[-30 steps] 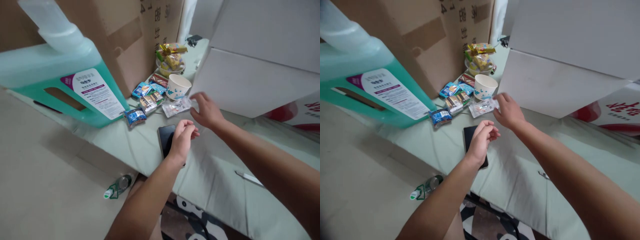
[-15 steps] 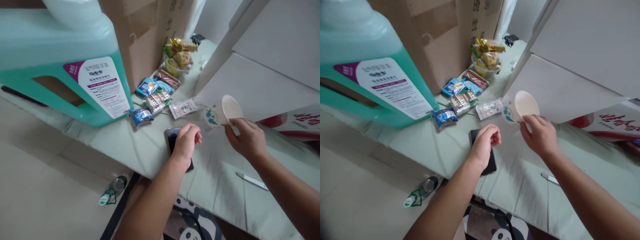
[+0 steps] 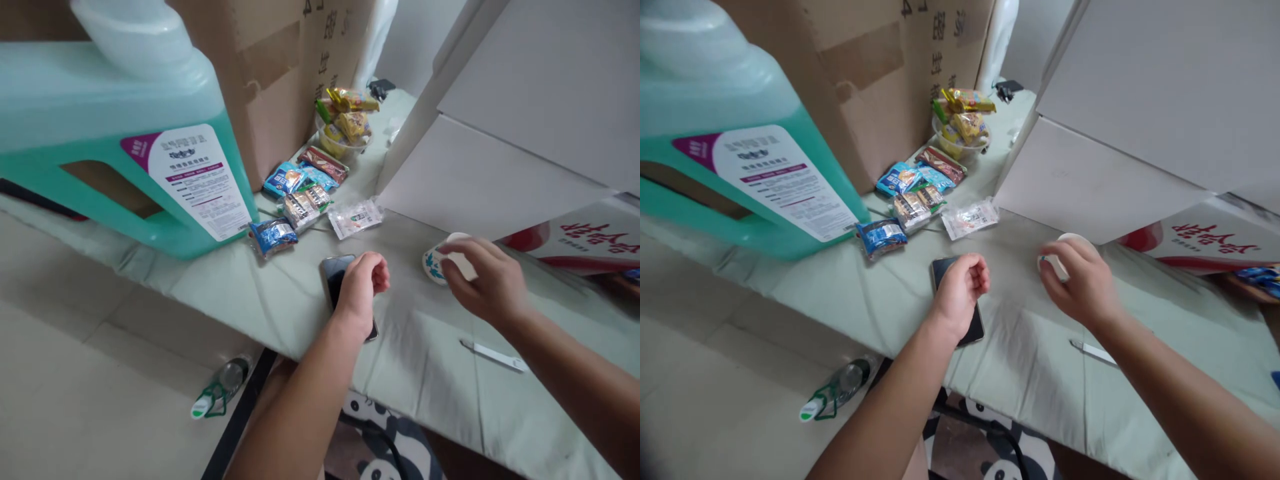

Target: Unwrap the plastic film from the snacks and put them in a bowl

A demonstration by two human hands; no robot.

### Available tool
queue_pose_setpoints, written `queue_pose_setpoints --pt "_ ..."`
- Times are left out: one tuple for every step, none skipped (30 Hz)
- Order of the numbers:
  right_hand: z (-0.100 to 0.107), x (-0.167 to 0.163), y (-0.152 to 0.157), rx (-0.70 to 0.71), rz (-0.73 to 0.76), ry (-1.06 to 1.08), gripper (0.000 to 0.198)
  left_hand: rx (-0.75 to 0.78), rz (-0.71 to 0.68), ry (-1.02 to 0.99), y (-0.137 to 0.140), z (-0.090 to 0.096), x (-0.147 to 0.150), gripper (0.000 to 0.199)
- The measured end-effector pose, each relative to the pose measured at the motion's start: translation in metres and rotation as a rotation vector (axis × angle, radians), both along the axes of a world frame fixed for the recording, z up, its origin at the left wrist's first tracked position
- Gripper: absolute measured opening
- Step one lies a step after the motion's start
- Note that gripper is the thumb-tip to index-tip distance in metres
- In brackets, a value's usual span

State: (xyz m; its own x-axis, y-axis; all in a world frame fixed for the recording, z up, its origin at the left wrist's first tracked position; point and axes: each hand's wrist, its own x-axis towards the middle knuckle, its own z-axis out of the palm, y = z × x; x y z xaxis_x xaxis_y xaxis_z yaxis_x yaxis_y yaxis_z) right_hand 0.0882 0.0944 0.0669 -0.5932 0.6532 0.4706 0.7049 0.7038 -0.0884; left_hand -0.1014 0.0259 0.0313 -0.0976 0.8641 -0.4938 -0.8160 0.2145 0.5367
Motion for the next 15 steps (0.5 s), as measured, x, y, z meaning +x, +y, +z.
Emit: queue_pose_setpoints --pt "0.001 -0.023 0.011 -0.025 0.020 -0.002 0.013 -0.020 0.017 -0.045 0.002 0.000 0.000 0.013" --pt "0.001 -0.047 0.025 -0.064 0.048 -0.018 0.017 -0.038 0.033 -0.095 0.005 0.001 0.000 0.013" --pt "-0.001 -0.073 0.041 -0.101 0.073 -0.030 0.020 -0.052 0.048 -0.145 0.007 0.001 0.000 0.013" --pt "-0.003 -0.098 0.060 -0.133 0.083 -0.036 0.023 -0.066 0.060 -0.192 0.010 0.002 -0.001 0.013" --pt "-0.006 -0.123 0.080 -0.160 0.087 -0.051 0.025 -0.079 0.071 -0.233 0.012 0.003 -0.001 0.013" --pt "-0.009 -0.146 0.100 -0.159 0.062 -0.060 0.028 -0.093 0.078 -0.267 0.013 0.003 -0.002 0.013" --pt "-0.012 -0.167 0.119 -0.152 0.018 -0.075 0.032 -0.107 0.083 -0.294 0.015 0.004 -0.003 0.013" --pt "-0.015 -0.185 0.136 -0.156 -0.030 -0.102 0.035 -0.119 0.087 -0.315 0.016 0.004 -0.004 0.012" --pt "-0.017 -0.199 0.151 -0.169 -0.068 -0.140 0.037 -0.128 0.089 -0.329 0.016 0.003 -0.006 0.012" --pt "-0.019 -0.210 0.163 -0.177 -0.105 -0.191 0.039 -0.132 0.088 -0.337 0.016 0.003 -0.008 0.012" --pt "-0.021 -0.217 0.172 -0.182 -0.133 -0.243 0.038 -0.134 0.083 -0.340 0.016 0.002 -0.010 0.012" --pt "-0.023 -0.222 0.179 -0.182 -0.144 -0.289 0.037 -0.136 0.078 -0.339 0.016 0.002 -0.013 0.013" --pt "-0.024 -0.224 0.184 -0.174 -0.151 -0.323 0.036 -0.142 0.074 -0.336 0.015 0.001 -0.015 0.013" --pt "-0.027 -0.224 0.187 -0.165 -0.158 -0.340 0.034 -0.147 0.070 -0.331 0.014 0.000 -0.018 0.014" --pt "-0.029 -0.223 0.189 -0.154 -0.168 -0.340 0.033 -0.149 0.069 -0.327 0.013 0.000 -0.021 0.014"
